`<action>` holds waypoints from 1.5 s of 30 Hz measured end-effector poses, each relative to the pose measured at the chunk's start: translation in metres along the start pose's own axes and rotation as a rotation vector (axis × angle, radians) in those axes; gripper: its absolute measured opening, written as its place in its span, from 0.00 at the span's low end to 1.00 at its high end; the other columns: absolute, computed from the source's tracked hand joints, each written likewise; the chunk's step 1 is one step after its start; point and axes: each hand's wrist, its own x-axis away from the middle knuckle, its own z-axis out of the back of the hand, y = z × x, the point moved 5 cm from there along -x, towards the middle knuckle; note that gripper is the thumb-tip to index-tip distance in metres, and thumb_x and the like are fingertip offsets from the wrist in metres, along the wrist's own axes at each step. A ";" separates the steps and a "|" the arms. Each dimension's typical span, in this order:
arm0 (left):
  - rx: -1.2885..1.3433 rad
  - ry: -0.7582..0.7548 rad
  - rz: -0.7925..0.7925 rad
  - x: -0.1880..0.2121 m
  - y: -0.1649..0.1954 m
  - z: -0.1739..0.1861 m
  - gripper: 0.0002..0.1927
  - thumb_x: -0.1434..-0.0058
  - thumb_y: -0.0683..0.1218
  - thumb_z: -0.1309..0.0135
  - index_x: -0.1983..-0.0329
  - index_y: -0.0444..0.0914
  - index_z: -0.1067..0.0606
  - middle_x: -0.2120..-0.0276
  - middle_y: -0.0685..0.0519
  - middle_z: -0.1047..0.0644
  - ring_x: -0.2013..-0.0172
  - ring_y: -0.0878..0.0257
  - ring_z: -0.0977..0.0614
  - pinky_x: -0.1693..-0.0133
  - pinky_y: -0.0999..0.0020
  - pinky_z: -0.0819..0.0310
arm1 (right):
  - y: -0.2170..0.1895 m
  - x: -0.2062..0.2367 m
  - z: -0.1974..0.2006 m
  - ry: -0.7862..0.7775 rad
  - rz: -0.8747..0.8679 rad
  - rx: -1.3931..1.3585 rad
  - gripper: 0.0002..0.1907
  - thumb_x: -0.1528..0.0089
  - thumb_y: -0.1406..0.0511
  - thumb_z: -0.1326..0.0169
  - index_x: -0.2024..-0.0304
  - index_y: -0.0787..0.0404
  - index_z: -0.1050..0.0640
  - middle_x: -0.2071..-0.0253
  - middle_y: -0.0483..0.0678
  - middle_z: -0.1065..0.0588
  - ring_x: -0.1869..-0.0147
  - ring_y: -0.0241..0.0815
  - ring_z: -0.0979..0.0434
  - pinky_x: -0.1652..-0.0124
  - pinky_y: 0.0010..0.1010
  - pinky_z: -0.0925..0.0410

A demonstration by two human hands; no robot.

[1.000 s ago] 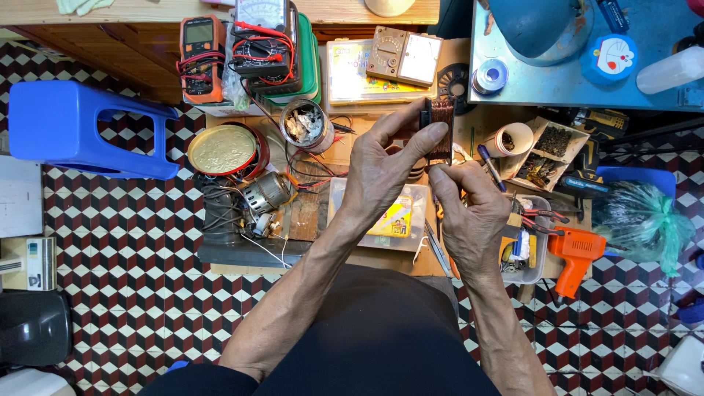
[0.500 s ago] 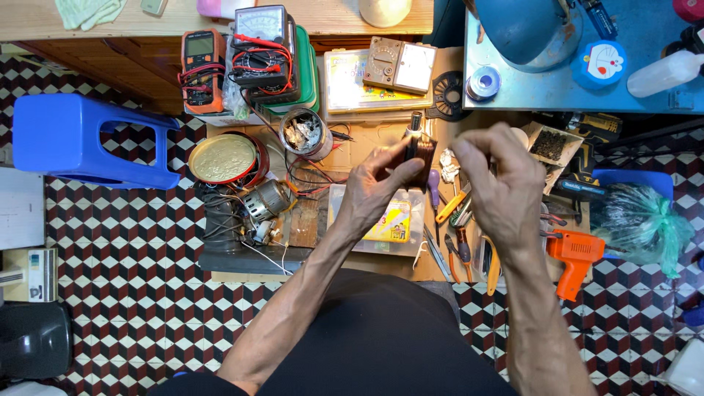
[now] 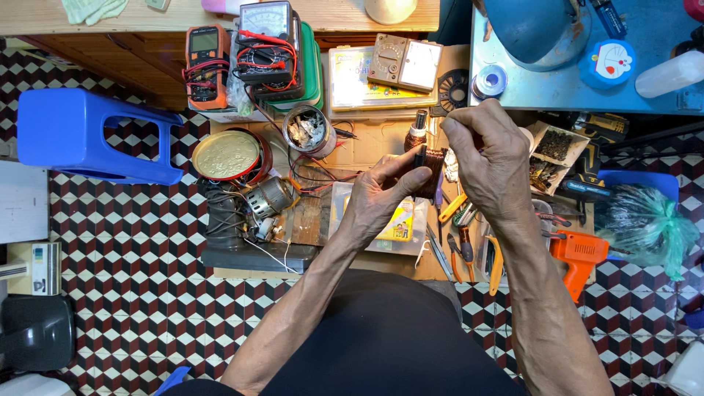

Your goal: The person winds copper wire around a cylindrical core by hand, rotating the core and guiding the wire to form tight, even layers. The person holds the core with one hand and uses the other to wrap the wire, occasionally adjusting the coil to maintain alignment.

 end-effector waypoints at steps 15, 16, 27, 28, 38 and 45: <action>-0.131 -0.005 -0.026 0.005 0.004 0.004 0.31 0.35 0.57 0.41 0.33 0.40 0.28 0.54 0.56 0.24 0.53 0.70 0.20 0.48 0.73 0.24 | 0.012 0.001 -0.008 -0.029 0.004 -0.019 0.05 0.29 0.68 0.42 0.57 0.66 0.20 0.68 0.45 0.31 0.65 0.35 0.33 0.66 0.30 0.38; -0.145 -0.002 -0.029 0.006 0.004 0.004 0.31 0.35 0.57 0.41 0.33 0.39 0.28 0.55 0.56 0.25 0.54 0.69 0.21 0.49 0.73 0.24 | 0.014 0.001 -0.008 -0.032 0.003 -0.019 0.06 0.29 0.68 0.42 0.57 0.66 0.20 0.68 0.45 0.31 0.65 0.35 0.33 0.66 0.30 0.38; -0.180 -0.011 -0.002 0.016 0.020 -0.003 0.29 0.34 0.56 0.43 0.33 0.40 0.27 0.55 0.56 0.26 0.58 0.70 0.22 0.53 0.74 0.25 | 0.058 0.011 -0.024 -0.143 -0.411 -0.198 0.09 0.32 0.63 0.43 0.55 0.62 0.18 0.68 0.45 0.23 0.68 0.32 0.29 0.69 0.24 0.34; -0.187 -0.001 -0.009 0.016 0.023 -0.004 0.30 0.35 0.56 0.43 0.33 0.40 0.27 0.56 0.56 0.25 0.59 0.69 0.22 0.54 0.74 0.25 | 0.059 0.013 -0.028 -0.141 -0.394 -0.232 0.09 0.32 0.64 0.44 0.56 0.62 0.18 0.67 0.44 0.22 0.67 0.31 0.27 0.67 0.24 0.33; 0.107 0.118 -0.010 -0.006 0.039 -0.002 0.30 0.35 0.54 0.39 0.36 0.32 0.26 0.50 0.49 0.19 0.51 0.67 0.19 0.48 0.71 0.22 | 0.026 0.081 -0.049 0.006 -0.385 -0.232 0.08 0.32 0.66 0.44 0.57 0.64 0.18 0.70 0.44 0.24 0.67 0.31 0.28 0.68 0.26 0.36; 0.098 0.100 -0.013 -0.009 0.038 -0.005 0.31 0.36 0.53 0.39 0.34 0.32 0.28 0.53 0.47 0.18 0.54 0.66 0.18 0.52 0.71 0.20 | 0.004 0.082 -0.038 0.051 -0.247 -0.203 0.07 0.31 0.65 0.43 0.60 0.64 0.20 0.70 0.42 0.29 0.66 0.31 0.30 0.67 0.25 0.36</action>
